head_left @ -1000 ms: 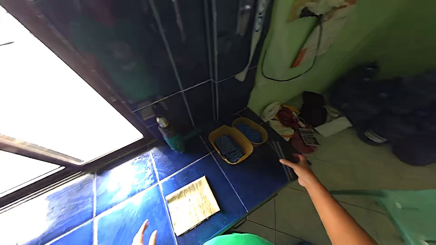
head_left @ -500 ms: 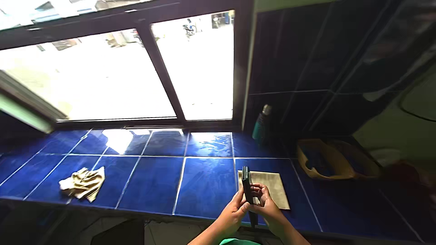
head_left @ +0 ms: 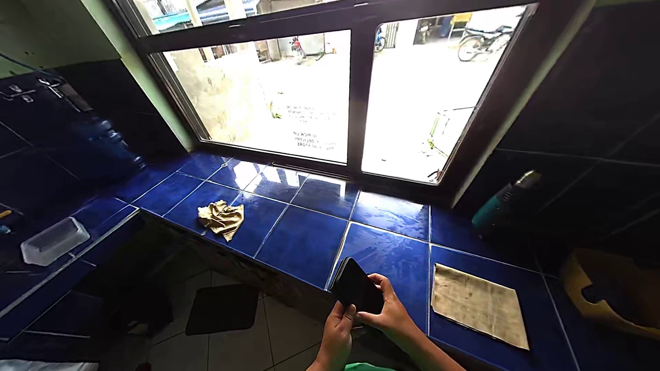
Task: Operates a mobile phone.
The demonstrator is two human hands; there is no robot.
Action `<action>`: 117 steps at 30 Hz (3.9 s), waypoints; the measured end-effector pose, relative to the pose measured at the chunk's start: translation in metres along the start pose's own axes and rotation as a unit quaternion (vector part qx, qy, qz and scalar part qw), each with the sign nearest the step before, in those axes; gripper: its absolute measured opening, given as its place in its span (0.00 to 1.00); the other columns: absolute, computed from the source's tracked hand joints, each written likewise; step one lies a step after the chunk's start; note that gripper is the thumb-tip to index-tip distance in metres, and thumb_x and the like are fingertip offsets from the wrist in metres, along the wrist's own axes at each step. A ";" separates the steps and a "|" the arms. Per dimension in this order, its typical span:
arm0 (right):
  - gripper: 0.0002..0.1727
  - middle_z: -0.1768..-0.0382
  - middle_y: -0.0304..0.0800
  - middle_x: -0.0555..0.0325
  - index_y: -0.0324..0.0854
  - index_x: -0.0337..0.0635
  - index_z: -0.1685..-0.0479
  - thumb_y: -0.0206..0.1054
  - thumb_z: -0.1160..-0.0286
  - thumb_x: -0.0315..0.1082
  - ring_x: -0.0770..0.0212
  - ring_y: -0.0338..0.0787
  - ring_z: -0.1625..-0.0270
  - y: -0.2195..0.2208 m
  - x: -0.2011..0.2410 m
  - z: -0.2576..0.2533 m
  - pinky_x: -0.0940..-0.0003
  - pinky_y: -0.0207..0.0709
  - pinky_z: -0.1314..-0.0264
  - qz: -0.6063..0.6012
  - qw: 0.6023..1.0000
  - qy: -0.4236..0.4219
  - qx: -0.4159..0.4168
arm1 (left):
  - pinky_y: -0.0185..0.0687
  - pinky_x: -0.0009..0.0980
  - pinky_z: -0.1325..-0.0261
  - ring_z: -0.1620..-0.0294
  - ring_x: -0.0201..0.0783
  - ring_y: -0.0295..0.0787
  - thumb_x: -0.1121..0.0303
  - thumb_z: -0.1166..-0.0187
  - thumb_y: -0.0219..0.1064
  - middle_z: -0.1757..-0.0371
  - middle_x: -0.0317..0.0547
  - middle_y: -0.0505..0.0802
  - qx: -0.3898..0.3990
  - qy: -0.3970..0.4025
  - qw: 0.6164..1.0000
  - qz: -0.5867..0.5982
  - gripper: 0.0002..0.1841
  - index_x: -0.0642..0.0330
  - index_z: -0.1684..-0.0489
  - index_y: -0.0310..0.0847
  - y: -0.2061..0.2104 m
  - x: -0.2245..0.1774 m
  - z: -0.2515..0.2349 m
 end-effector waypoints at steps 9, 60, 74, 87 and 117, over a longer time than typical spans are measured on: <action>0.52 0.28 0.78 0.51 0.64 0.44 0.19 0.87 0.50 0.46 0.64 0.87 0.35 0.028 0.032 0.009 0.67 0.85 0.36 -0.036 0.995 0.020 0.091 | 0.91 0.35 0.42 0.46 0.34 0.92 0.68 0.07 0.48 0.44 0.46 0.91 -0.063 -0.002 0.998 0.005 0.18 0.66 0.27 0.71 -0.041 -0.028 0.011; 0.37 0.10 0.63 0.57 0.68 0.62 0.16 0.51 0.19 0.72 0.50 0.54 0.06 0.014 0.131 0.062 0.36 0.46 0.07 0.294 0.862 -0.413 0.014 | 0.89 0.40 0.36 0.43 0.41 0.93 0.60 0.03 0.38 0.44 0.53 0.93 0.005 -0.026 0.997 0.071 0.23 0.67 0.29 0.73 -0.033 -0.078 0.004; 0.35 0.18 0.76 0.61 0.72 0.57 0.21 0.54 0.18 0.68 0.53 0.65 0.10 0.002 0.115 0.076 0.41 0.54 0.08 0.241 0.877 -0.415 0.035 | 0.88 0.40 0.34 0.40 0.40 0.92 0.60 0.04 0.38 0.42 0.51 0.93 -0.018 -0.012 0.999 0.049 0.23 0.66 0.27 0.73 -0.040 -0.097 0.003; 0.37 0.07 0.57 0.55 0.72 0.70 0.18 0.54 0.23 0.74 0.45 0.48 0.04 0.032 0.130 0.059 0.33 0.44 0.08 0.326 0.857 -0.396 0.052 | 0.88 0.38 0.34 0.42 0.38 0.92 0.61 0.04 0.40 0.44 0.50 0.93 -0.016 -0.013 0.999 0.042 0.22 0.67 0.29 0.73 -0.035 -0.090 0.004; 0.25 0.37 0.87 0.61 0.85 0.51 0.38 0.59 0.15 0.60 0.63 0.81 0.28 -0.024 0.114 0.053 0.62 0.76 0.24 0.113 0.927 -0.355 0.033 | 0.91 0.39 0.39 0.46 0.39 0.94 0.61 0.03 0.38 0.47 0.50 0.94 -0.013 -0.035 0.997 0.071 0.22 0.66 0.31 0.74 -0.033 -0.088 0.000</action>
Point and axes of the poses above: each hand's wrist, its own z-axis away from the middle knuckle, its own y-axis out of the palm, x = y × z, the point moved 10 cm from there along -z, towards the middle knuckle
